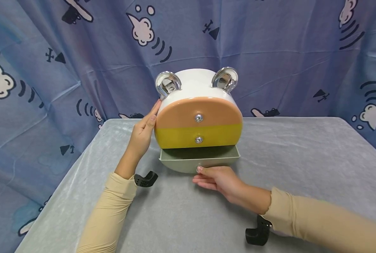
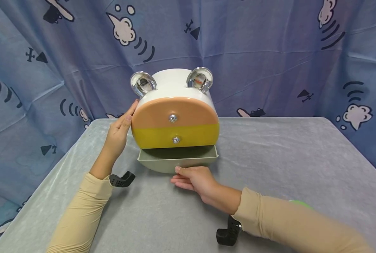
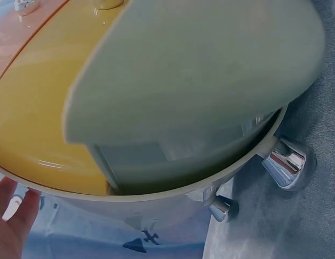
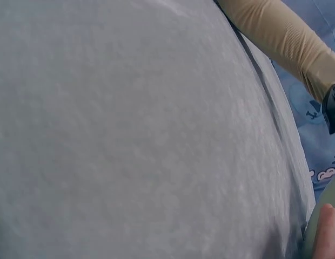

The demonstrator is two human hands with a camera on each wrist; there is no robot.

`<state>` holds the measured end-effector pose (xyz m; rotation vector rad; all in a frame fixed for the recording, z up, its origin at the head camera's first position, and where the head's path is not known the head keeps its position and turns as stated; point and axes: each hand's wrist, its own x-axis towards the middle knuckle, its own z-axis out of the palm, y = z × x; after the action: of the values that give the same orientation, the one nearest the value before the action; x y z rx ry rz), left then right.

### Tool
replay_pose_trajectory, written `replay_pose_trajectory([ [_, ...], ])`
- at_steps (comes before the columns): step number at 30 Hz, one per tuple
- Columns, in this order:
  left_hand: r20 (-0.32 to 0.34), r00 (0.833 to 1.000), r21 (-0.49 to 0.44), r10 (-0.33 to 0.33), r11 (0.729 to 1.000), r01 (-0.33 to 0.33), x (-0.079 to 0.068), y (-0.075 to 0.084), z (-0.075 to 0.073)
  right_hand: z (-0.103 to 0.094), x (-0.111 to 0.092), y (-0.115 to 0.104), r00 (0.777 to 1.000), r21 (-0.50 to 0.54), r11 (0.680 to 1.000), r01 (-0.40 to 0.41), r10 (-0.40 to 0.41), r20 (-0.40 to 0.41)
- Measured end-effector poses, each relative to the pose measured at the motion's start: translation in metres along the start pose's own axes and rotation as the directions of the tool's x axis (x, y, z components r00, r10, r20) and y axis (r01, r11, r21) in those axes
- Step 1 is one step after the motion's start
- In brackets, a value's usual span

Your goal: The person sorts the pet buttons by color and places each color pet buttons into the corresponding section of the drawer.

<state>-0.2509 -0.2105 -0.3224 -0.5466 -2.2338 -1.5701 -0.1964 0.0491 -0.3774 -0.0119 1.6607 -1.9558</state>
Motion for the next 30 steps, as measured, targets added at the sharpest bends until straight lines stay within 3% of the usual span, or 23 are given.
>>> replay_pose_trajectory([
  [30, -0.002, 1.000, 0.010, 0.001, 1.000, -0.001, 0.000, 0.002, 0.000, 0.001, -0.043, 0.024, 0.997, -0.011, 1.000, -0.016, 0.017, 0.073],
])
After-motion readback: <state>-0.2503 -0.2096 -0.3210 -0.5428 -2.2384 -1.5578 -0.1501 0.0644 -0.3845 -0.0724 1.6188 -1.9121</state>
